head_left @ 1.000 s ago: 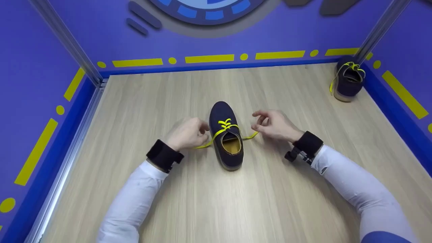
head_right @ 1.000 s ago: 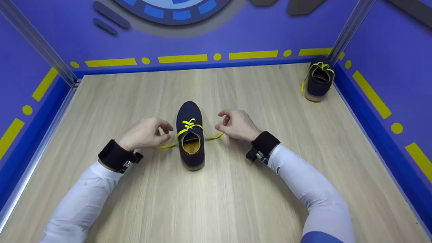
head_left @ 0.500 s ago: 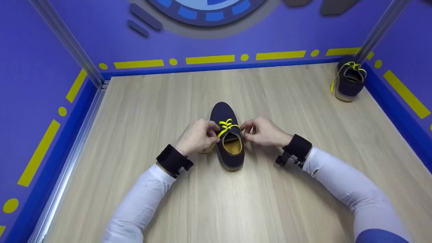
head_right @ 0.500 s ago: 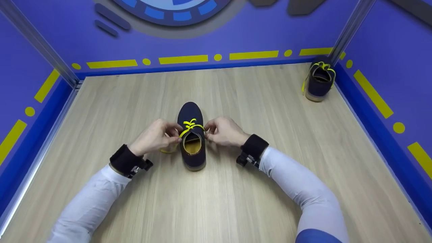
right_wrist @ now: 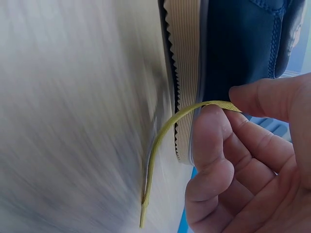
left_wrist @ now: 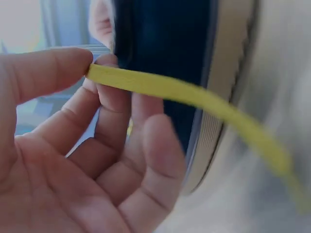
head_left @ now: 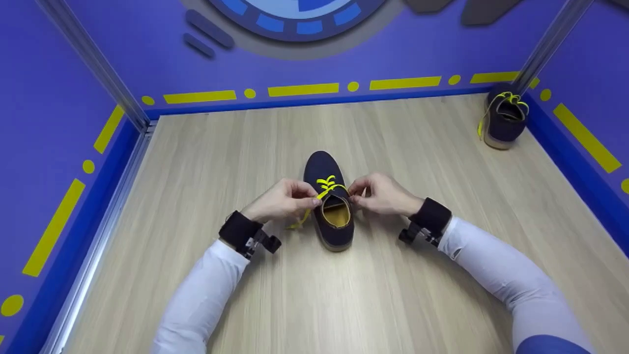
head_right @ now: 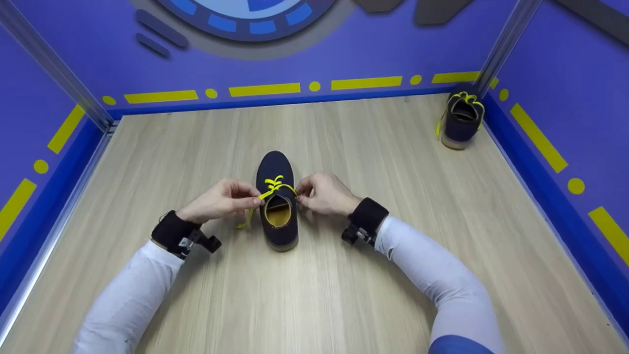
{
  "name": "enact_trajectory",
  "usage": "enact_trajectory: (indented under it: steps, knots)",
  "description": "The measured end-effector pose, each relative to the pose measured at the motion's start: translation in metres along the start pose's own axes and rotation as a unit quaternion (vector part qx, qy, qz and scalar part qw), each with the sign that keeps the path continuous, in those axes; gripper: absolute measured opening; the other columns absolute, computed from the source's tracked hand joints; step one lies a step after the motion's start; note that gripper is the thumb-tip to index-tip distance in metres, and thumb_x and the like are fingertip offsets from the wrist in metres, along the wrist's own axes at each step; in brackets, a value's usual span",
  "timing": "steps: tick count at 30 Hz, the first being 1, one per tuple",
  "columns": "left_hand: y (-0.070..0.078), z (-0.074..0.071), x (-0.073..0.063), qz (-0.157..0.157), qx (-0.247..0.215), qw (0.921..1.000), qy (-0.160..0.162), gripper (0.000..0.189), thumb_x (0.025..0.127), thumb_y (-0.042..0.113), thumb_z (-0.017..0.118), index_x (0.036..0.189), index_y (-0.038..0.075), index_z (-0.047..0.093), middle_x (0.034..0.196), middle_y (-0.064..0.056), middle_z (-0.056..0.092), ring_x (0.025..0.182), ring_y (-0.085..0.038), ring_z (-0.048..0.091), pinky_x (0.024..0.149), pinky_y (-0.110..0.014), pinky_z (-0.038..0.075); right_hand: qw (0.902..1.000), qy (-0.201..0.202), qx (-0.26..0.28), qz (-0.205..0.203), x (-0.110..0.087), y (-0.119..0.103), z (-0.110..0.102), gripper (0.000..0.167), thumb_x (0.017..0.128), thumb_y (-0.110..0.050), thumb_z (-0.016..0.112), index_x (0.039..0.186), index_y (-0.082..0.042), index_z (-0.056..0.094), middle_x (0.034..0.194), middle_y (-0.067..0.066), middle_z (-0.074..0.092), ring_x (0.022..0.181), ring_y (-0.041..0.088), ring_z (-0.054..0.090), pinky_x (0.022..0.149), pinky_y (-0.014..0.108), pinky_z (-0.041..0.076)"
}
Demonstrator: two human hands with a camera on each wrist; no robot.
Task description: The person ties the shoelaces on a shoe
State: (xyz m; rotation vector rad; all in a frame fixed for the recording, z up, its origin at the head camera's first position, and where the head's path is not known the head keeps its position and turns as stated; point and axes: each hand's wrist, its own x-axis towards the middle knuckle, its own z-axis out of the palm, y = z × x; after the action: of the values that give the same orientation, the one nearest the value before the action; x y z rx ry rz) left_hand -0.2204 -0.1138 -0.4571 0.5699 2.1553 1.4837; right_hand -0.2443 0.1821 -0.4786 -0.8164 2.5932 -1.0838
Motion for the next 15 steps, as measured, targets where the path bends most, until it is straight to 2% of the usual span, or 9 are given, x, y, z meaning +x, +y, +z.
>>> enact_trajectory:
  steps: [3, 5, 8, 11, 15]
  knots:
    - [-0.009, 0.002, 0.004, -0.001, -0.079, 0.9968, 0.014, 0.020, 0.096, 0.009, 0.075, 0.111, -0.004, 0.076, 0.089, 0.009, 0.075, 0.077, -0.007, 0.062, 0.064, -0.021, 0.049, 1.0000, -0.003, 0.002, 0.000, 0.000, 0.000, 0.001, 0.016, 0.093, -0.010, 0.072, 0.104, -0.015, 0.082, 0.088, -0.002, 0.079, 0.067, 0.010, 0.064, 0.057, 0.020, 0.047]
    - [-0.013, 0.005, 0.007, 0.003, -0.108, 0.9935, 0.036, 0.022, 0.095, 0.007, 0.077, 0.113, -0.005, 0.077, 0.091, 0.010, 0.078, 0.079, -0.004, 0.064, 0.066, -0.018, 0.049, 1.0000, -0.004, 0.003, -0.002, 0.000, 0.000, 0.001, 0.015, 0.093, -0.009, 0.072, 0.103, -0.015, 0.083, 0.087, -0.001, 0.079, 0.065, 0.008, 0.064, 0.056, 0.019, 0.047]
    - [-0.017, 0.012, 0.012, 0.014, -0.146, 0.9863, 0.076, 0.022, 0.092, 0.005, 0.079, 0.112, -0.005, 0.077, 0.091, 0.009, 0.080, 0.075, -0.002, 0.065, 0.064, -0.018, 0.049, 1.0000, -0.007, 0.005, -0.001, -0.001, -0.001, 0.001, 0.014, 0.093, -0.009, 0.073, 0.102, -0.014, 0.082, 0.085, 0.000, 0.079, 0.062, 0.006, 0.064, 0.055, 0.019, 0.048]
    - [-0.018, 0.019, 0.017, 0.033, -0.169, 0.9781, 0.117, 0.022, 0.091, 0.004, 0.080, 0.111, -0.006, 0.078, 0.099, 0.005, 0.080, 0.077, -0.002, 0.068, 0.061, -0.017, 0.050, 0.9999, -0.009, 0.005, 0.000, -0.001, -0.001, 0.000, 0.013, 0.093, -0.009, 0.073, 0.100, -0.014, 0.082, 0.084, 0.000, 0.079, 0.062, 0.007, 0.066, 0.054, 0.020, 0.049]
    - [-0.017, 0.028, 0.023, 0.053, -0.196, 0.9659, 0.160, 0.025, 0.090, 0.002, 0.081, 0.112, -0.008, 0.077, 0.109, -0.004, 0.081, 0.084, -0.003, 0.071, 0.064, -0.016, 0.052, 0.9999, -0.011, 0.010, 0.000, -0.001, 0.000, 0.000, 0.009, 0.093, -0.010, 0.073, 0.096, -0.013, 0.081, 0.085, 0.004, 0.079, 0.065, 0.018, 0.072, 0.055, 0.021, 0.051]
